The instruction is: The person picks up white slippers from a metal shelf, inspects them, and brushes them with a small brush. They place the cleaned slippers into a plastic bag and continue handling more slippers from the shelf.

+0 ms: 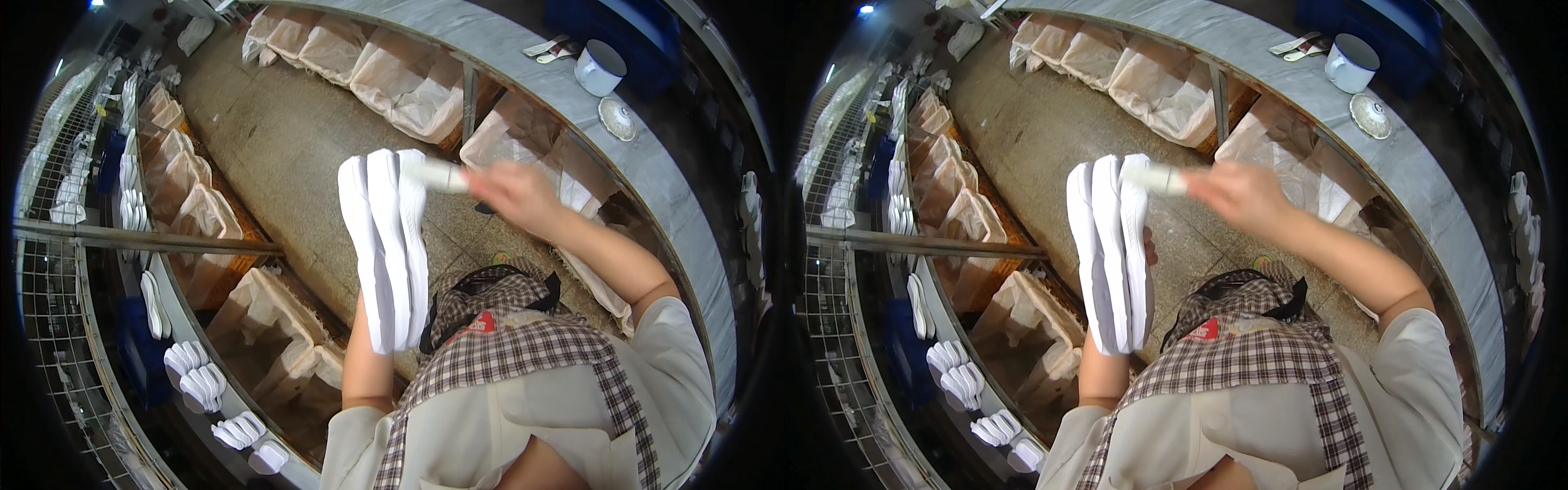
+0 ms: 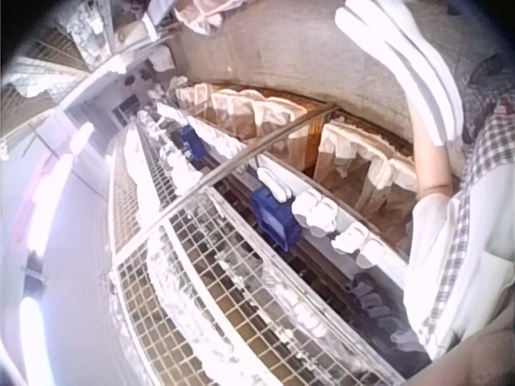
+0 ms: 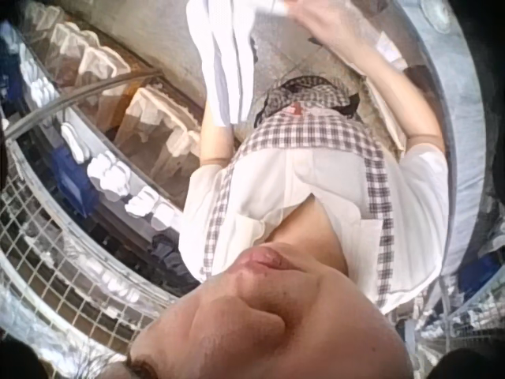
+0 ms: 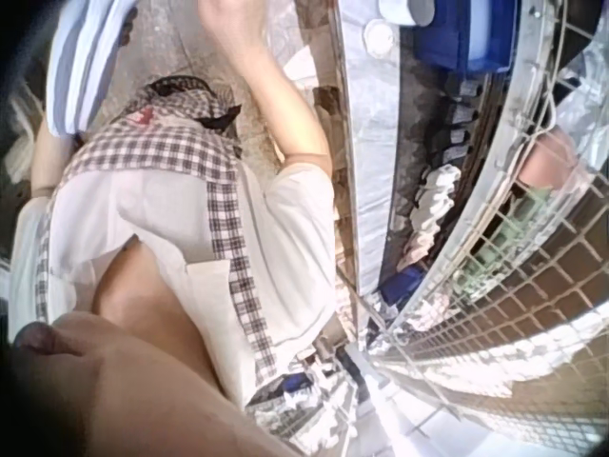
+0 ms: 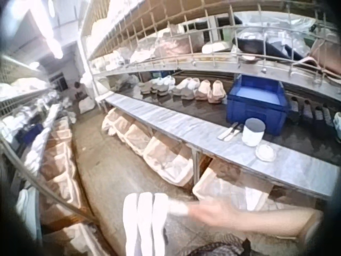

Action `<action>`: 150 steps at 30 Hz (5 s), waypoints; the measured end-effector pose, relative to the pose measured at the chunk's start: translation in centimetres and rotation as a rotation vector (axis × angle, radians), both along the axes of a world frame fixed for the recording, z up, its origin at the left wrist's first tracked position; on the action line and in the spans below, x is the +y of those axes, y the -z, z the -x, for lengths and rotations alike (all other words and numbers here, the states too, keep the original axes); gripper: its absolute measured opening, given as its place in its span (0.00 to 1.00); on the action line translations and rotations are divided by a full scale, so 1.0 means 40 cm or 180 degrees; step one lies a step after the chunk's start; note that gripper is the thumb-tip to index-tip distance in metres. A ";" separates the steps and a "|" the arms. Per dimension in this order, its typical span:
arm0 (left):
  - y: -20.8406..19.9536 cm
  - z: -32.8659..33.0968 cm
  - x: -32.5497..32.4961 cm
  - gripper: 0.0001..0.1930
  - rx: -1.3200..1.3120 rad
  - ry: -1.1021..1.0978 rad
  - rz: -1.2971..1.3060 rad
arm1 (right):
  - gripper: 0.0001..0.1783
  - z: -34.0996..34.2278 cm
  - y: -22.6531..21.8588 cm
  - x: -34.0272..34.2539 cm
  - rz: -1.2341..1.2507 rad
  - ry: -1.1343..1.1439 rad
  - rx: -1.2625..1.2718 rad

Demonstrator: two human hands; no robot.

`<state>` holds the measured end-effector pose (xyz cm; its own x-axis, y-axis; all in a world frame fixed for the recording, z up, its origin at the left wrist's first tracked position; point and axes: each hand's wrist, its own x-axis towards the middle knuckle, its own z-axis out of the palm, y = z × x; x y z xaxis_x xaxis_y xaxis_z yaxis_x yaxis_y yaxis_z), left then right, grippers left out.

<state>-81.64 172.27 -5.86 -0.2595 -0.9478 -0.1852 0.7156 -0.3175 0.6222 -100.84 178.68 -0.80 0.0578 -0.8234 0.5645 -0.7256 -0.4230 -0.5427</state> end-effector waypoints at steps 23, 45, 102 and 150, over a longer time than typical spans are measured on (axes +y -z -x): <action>-0.064 -0.156 0.014 0.58 -0.3459 0.0091 0.2741 | 0.09 0.580 0.195 -0.078 -0.1283 0.1180 -0.4252; -0.040 -0.370 0.001 0.47 -0.2312 -0.0569 0.1702 | 0.10 0.329 0.263 -0.080 -0.0279 0.1553 0.0170; -0.116 -1.530 1.154 0.22 -0.0813 -0.3345 -0.1403 | 0.14 -1.051 0.147 0.734 -0.2083 -0.3442 -0.0295; 0.003 -1.080 1.750 0.23 -0.0138 -0.3692 -0.2110 | 0.31 -1.263 0.309 1.023 -0.4913 -0.3355 -0.2239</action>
<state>-38.45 242.25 -6.00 0.6472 -0.3430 -0.6808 0.7590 0.2077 0.6170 -50.31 219.59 -13.16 0.8819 -0.3440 -0.3223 -0.0855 0.5557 -0.8270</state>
